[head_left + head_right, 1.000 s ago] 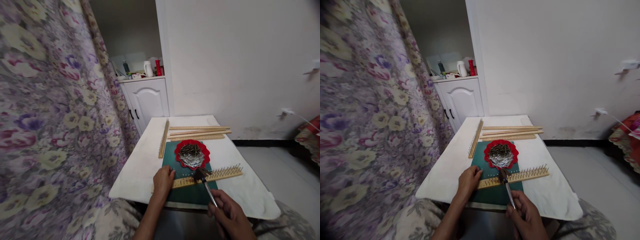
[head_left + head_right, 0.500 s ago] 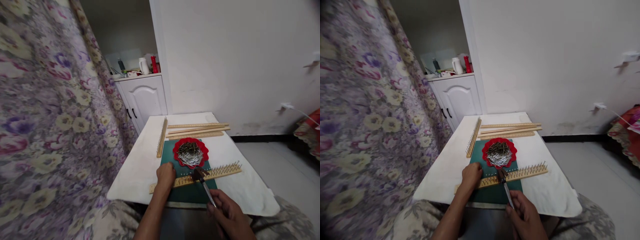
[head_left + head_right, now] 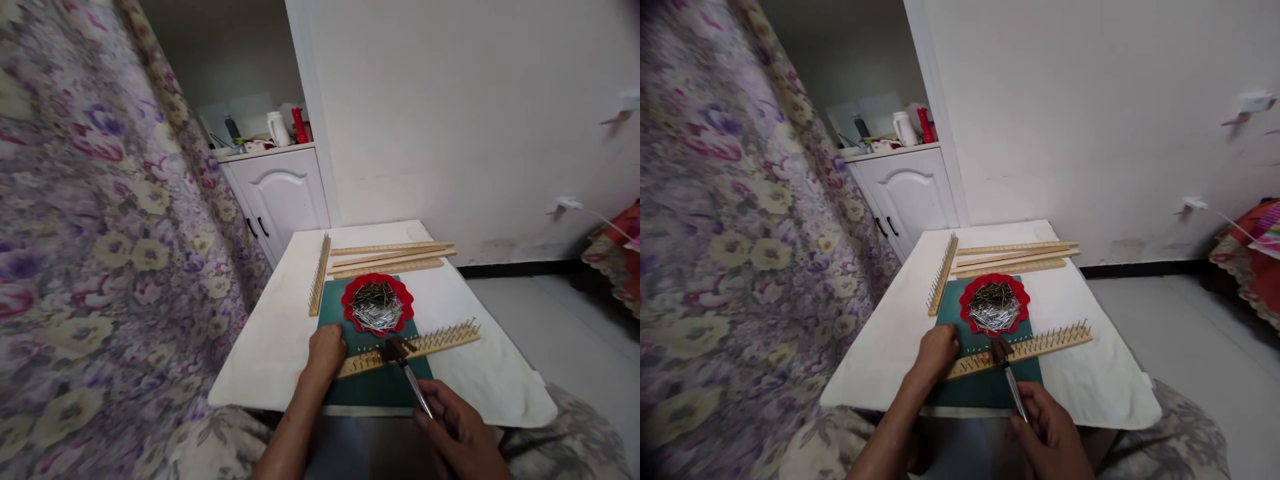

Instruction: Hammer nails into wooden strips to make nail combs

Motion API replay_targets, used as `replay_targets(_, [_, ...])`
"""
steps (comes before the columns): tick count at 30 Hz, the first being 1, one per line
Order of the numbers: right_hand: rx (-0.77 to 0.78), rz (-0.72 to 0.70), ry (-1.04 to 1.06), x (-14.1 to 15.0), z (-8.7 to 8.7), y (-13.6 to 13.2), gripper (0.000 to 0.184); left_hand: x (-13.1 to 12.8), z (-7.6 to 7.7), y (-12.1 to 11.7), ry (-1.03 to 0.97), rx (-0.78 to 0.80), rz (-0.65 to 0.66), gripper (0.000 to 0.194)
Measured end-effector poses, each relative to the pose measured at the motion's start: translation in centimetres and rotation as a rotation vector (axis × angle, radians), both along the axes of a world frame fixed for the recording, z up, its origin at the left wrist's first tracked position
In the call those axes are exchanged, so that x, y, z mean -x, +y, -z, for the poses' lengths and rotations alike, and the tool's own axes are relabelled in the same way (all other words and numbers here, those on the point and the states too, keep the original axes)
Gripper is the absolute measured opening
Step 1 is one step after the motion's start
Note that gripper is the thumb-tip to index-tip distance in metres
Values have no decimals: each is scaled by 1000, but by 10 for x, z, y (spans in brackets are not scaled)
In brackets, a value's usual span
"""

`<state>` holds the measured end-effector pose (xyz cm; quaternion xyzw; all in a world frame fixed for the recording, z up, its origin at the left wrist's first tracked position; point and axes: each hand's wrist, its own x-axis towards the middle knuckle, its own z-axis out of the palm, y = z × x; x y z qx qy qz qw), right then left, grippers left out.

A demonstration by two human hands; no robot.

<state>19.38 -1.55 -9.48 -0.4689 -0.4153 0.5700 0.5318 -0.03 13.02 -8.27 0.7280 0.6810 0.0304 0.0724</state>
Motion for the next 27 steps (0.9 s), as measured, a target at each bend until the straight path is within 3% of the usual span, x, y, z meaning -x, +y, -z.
replay_targets(3, [2,9,19,0,-3,-2,27,13,1,-6,-151,-57,-2,15])
replay_targets(8, [25,15,2,0,-9,-4,32,23,19,-24,-987,9,-51,9])
replay_targets(11, [-16,26,-16,0,-11,-5,31,17,26,-36,-1247,71,-103,17])
replay_targets(16, [75,-68,-52,-1,-9,-6,34,8,25,-45,-1277,43,-132,19])
replay_targets(27, [13,-29,-42,-1,-13,-5,28,11,35,-46,-1181,1,-71,17])
